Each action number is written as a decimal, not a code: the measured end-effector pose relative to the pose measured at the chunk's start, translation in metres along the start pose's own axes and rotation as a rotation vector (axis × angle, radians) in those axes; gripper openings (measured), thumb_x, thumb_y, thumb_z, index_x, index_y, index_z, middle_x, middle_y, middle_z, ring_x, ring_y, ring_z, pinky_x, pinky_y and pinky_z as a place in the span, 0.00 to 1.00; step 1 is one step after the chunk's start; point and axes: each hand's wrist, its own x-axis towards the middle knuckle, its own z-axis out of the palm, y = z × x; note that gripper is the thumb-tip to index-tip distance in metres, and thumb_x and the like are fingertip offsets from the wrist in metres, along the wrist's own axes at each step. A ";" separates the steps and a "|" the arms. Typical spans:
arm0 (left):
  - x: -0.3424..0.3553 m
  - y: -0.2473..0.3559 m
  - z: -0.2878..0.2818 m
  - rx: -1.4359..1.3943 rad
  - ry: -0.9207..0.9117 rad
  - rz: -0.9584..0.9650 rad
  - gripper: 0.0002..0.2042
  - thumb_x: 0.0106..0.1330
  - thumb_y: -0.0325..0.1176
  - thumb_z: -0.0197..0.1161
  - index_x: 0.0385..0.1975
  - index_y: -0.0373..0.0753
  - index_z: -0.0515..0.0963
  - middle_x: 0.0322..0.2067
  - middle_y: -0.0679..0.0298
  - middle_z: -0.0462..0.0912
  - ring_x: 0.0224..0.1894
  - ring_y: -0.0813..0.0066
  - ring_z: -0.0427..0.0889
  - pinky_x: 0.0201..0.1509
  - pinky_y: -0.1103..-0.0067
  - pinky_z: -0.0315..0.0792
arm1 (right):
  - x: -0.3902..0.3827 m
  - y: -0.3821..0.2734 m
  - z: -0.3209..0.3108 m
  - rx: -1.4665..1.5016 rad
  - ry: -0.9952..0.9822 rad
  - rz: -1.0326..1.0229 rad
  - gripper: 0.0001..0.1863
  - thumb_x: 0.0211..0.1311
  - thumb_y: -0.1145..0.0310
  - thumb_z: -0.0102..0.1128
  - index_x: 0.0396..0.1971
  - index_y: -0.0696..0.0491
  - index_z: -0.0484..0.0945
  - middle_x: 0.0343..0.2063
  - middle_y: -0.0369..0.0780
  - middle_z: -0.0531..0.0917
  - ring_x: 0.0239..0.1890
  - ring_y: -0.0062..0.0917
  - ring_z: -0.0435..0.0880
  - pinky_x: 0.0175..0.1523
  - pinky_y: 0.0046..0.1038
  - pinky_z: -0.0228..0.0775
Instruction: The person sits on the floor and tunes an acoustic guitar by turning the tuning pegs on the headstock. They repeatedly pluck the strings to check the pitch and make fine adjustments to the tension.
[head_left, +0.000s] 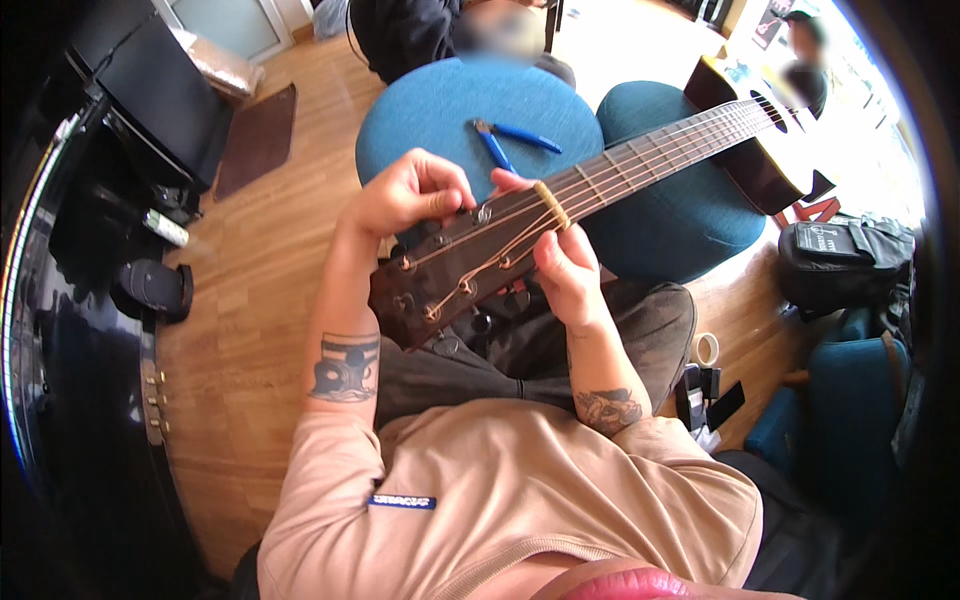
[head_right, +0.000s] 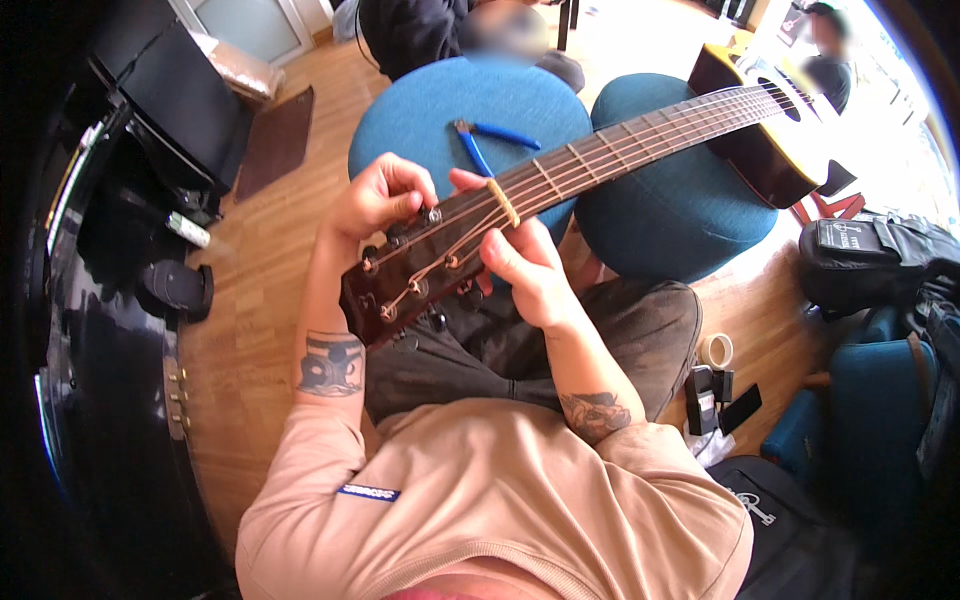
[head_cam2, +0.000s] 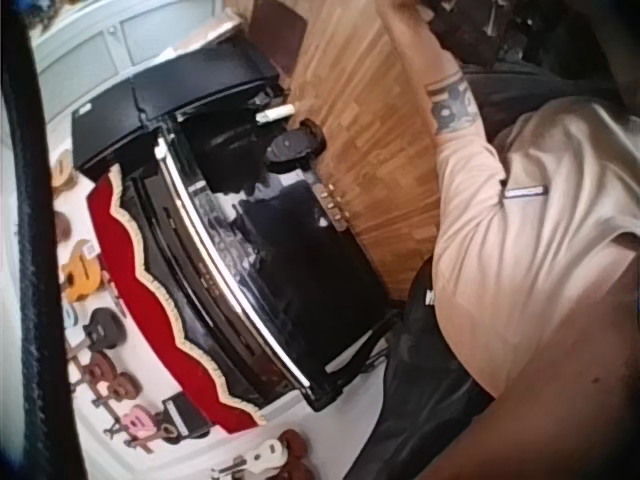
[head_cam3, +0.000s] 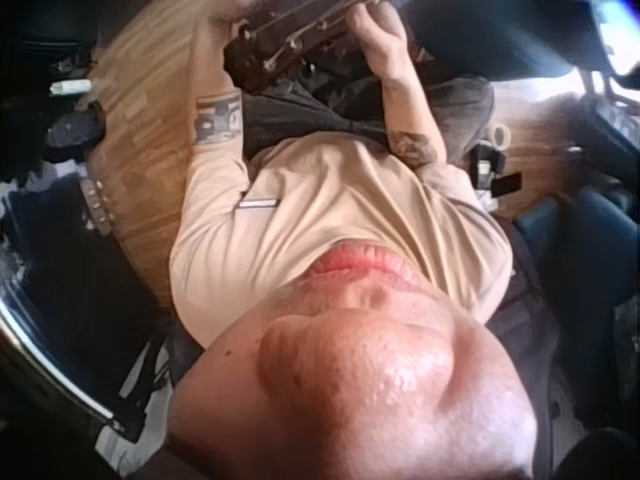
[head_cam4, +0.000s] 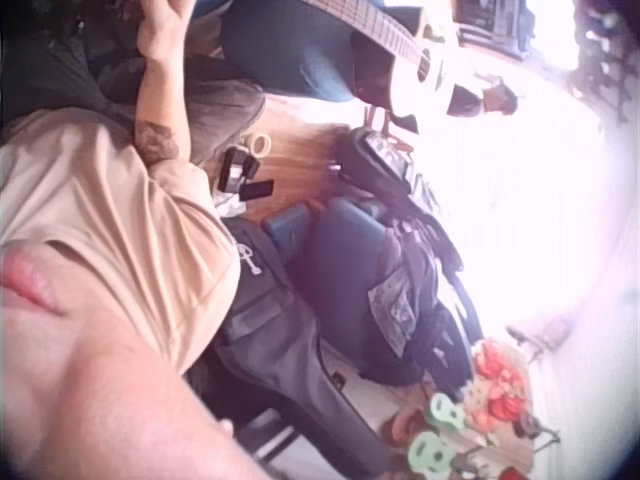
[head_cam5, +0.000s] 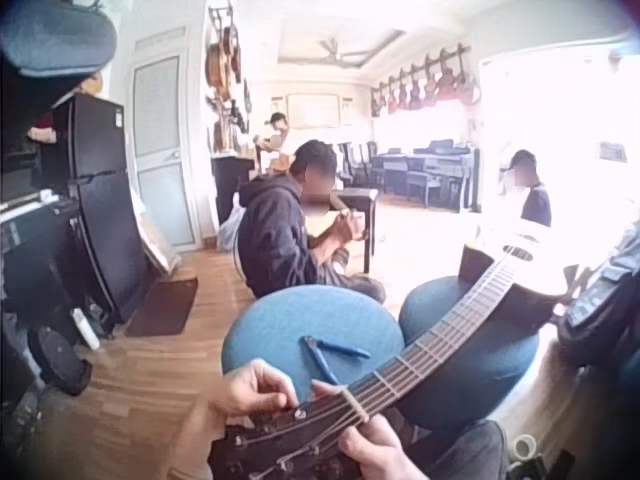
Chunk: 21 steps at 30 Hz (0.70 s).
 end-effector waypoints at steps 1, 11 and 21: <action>0.001 0.002 0.002 0.057 -0.004 -0.005 0.14 0.67 0.42 0.68 0.32 0.34 0.83 0.26 0.72 0.81 0.27 0.87 0.76 0.31 0.87 0.70 | -0.002 -0.001 0.000 0.007 0.003 0.003 0.39 0.68 0.51 0.58 0.70 0.59 0.57 0.46 0.35 0.79 0.35 0.13 0.76 0.30 0.15 0.66; 0.010 -0.004 0.012 -0.053 0.033 0.374 0.12 0.59 0.32 0.73 0.39 0.34 0.81 0.37 0.63 0.84 0.43 0.74 0.81 0.55 0.75 0.72 | 0.000 0.000 0.005 0.013 0.048 0.000 0.41 0.67 0.50 0.59 0.69 0.62 0.57 0.48 0.38 0.80 0.36 0.14 0.78 0.30 0.15 0.67; 0.009 0.013 0.015 0.149 0.038 -0.019 0.07 0.69 0.36 0.62 0.35 0.40 0.78 0.30 0.71 0.82 0.33 0.86 0.78 0.34 0.86 0.71 | -0.001 0.003 0.004 -0.010 0.075 -0.005 0.41 0.67 0.49 0.59 0.69 0.63 0.58 0.49 0.38 0.80 0.38 0.15 0.79 0.30 0.15 0.67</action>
